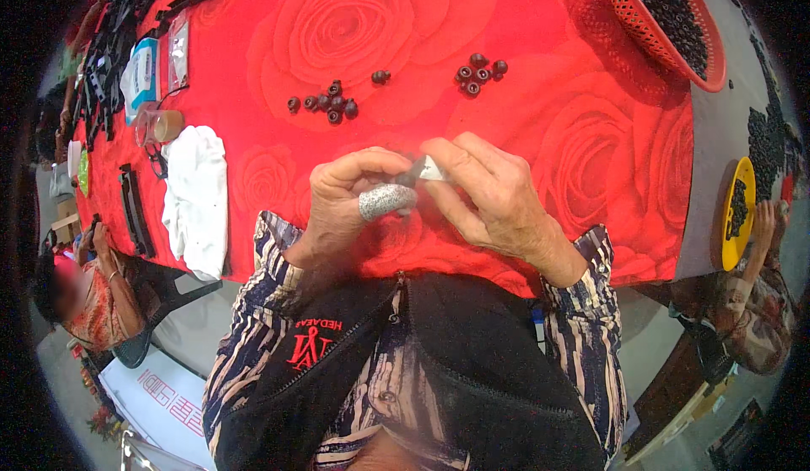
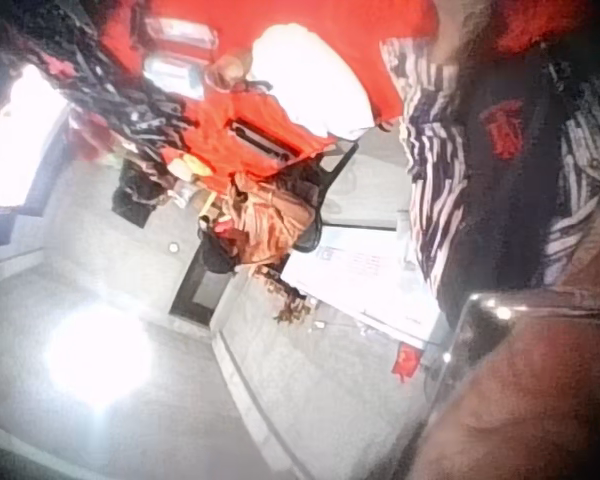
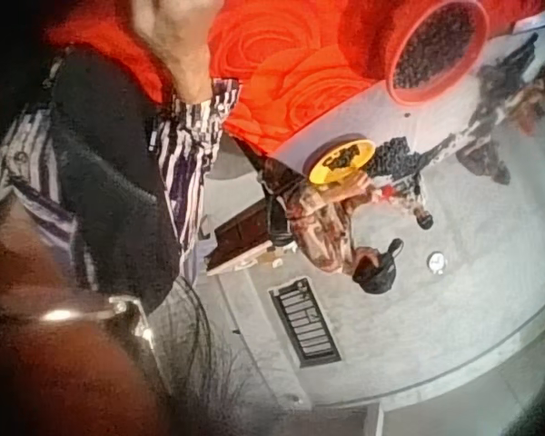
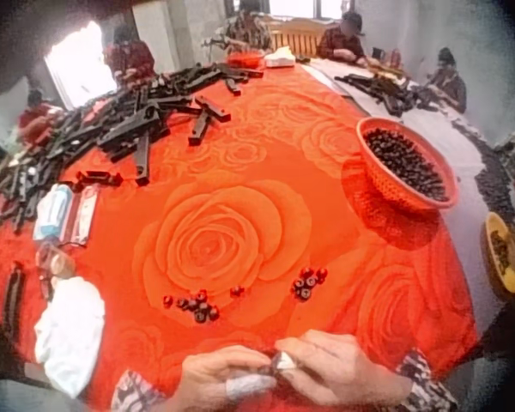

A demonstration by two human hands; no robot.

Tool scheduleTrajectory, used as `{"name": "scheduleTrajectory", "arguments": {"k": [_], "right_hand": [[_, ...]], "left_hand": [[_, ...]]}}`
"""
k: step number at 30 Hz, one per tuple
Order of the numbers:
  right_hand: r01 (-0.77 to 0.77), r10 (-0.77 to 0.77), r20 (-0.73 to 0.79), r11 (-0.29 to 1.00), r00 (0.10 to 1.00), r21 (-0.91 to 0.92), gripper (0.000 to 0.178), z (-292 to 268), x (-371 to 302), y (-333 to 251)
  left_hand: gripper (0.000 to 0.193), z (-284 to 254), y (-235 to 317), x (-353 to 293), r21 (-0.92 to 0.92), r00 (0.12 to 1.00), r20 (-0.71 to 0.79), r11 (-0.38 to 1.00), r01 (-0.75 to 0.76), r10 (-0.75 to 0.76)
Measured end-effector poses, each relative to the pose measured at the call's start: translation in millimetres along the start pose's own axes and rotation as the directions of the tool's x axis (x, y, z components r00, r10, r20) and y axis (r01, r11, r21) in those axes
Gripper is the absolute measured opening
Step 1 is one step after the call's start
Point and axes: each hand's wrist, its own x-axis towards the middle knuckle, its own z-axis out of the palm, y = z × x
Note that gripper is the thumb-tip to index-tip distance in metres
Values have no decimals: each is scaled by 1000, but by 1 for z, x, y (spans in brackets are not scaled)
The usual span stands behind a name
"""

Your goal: Manually assembling or inspecting small black components on a work surface.

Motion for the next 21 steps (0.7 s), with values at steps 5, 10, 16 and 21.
{"name": "scheduleTrajectory", "arguments": {"k": [5,10,16,21], "right_hand": [[-49,47,29,997,998,57,36,-2,0,-2],[-41,39,40,998,998,56,35,-2,0,0],[-28,26,47,998,999,54,35,-3,0,-1],[-41,38,49,998,998,54,36,-3,0,-1]], "left_hand": [[27,-2,1,-1,-125,994,44,987,104,-99],[26,-5,-3,-1,-127,990,104,986,110,-97],[24,-4,-3,0,-133,991,106,987,94,-80],[24,-1,-4,0,-123,995,82,990,73,-63]]}}
